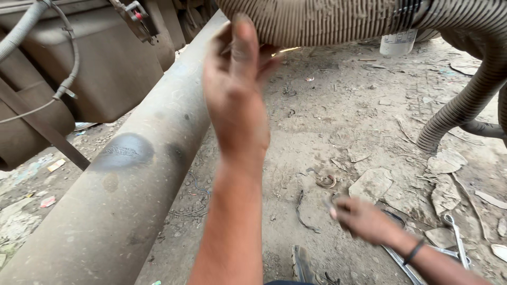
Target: The person works on a vehicle's undercarriage, using a flat metal tool to pry and remove a black hose clamp from a corrugated hose. They then reposition the hose and appear to prepare to reattach or secure it.
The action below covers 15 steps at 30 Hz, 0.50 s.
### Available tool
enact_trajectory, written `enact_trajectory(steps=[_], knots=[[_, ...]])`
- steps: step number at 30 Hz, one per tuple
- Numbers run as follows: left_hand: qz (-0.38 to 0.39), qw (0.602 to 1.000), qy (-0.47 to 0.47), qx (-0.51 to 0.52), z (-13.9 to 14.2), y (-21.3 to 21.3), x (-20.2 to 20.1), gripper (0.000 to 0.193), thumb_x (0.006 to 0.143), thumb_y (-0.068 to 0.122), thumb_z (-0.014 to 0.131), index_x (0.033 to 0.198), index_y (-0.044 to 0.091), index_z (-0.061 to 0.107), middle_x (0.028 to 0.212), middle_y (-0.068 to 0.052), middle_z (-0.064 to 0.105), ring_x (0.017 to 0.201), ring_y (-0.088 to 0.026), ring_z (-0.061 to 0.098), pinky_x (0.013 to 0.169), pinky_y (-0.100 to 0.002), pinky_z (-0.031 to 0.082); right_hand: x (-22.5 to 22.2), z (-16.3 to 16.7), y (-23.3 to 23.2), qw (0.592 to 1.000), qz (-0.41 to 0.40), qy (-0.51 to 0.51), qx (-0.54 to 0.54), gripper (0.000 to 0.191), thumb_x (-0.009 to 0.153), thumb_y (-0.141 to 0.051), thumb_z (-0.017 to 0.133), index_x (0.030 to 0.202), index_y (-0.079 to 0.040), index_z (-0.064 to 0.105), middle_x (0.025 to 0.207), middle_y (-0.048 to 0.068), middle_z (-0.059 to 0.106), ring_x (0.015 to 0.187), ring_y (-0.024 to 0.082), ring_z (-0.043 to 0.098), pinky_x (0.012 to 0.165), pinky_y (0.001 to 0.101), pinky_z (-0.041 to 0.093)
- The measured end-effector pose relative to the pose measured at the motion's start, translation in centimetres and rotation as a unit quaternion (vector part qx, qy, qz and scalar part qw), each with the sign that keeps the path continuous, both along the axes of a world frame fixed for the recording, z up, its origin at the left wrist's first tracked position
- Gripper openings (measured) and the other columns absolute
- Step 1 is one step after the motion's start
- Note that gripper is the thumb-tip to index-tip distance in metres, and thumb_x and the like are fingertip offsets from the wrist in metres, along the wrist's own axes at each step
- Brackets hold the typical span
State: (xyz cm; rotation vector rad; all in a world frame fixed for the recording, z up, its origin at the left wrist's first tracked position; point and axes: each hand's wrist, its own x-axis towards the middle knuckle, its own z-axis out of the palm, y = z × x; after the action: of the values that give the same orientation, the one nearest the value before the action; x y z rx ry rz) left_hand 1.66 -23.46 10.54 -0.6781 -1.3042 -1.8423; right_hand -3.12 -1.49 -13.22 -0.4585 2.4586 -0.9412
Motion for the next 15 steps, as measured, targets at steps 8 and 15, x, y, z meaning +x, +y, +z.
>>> enact_trajectory(steps=[8, 15], knots=[[0.622, 0.676, 0.184, -0.349, -1.2, 3.6, 1.7, 0.066, 0.099, 0.026, 0.080, 0.149, 0.017, 0.037, 0.151, -0.009, 0.044, 0.147, -0.024, 0.040, 0.127, -0.045, 0.027, 1.1, -13.4, 6.5, 0.972, 0.021, 0.105, 0.211, 0.021, 0.094, -0.024, 0.056, 0.110, -0.019, 0.069, 0.099, 0.010, 0.076, 0.099, 0.028, 0.074, 0.090, 0.0443, 0.058], [0.586, 0.598, 0.276, -0.472, 3.7, 4.0, -0.3, 0.075, 0.091, 0.042, 0.089, 0.146, 0.008, 0.052, 0.140, -0.013, 0.061, 0.135, -0.031, 0.056, 0.124, -0.052, 0.033, 3.0, -10.7, 5.1, 0.970, 0.021, 0.109, 0.216, 0.031, 0.094, -0.032, 0.062, 0.122, -0.020, 0.064, 0.120, 0.009, 0.070, 0.116, 0.027, 0.068, 0.101, 0.0417, 0.055]])
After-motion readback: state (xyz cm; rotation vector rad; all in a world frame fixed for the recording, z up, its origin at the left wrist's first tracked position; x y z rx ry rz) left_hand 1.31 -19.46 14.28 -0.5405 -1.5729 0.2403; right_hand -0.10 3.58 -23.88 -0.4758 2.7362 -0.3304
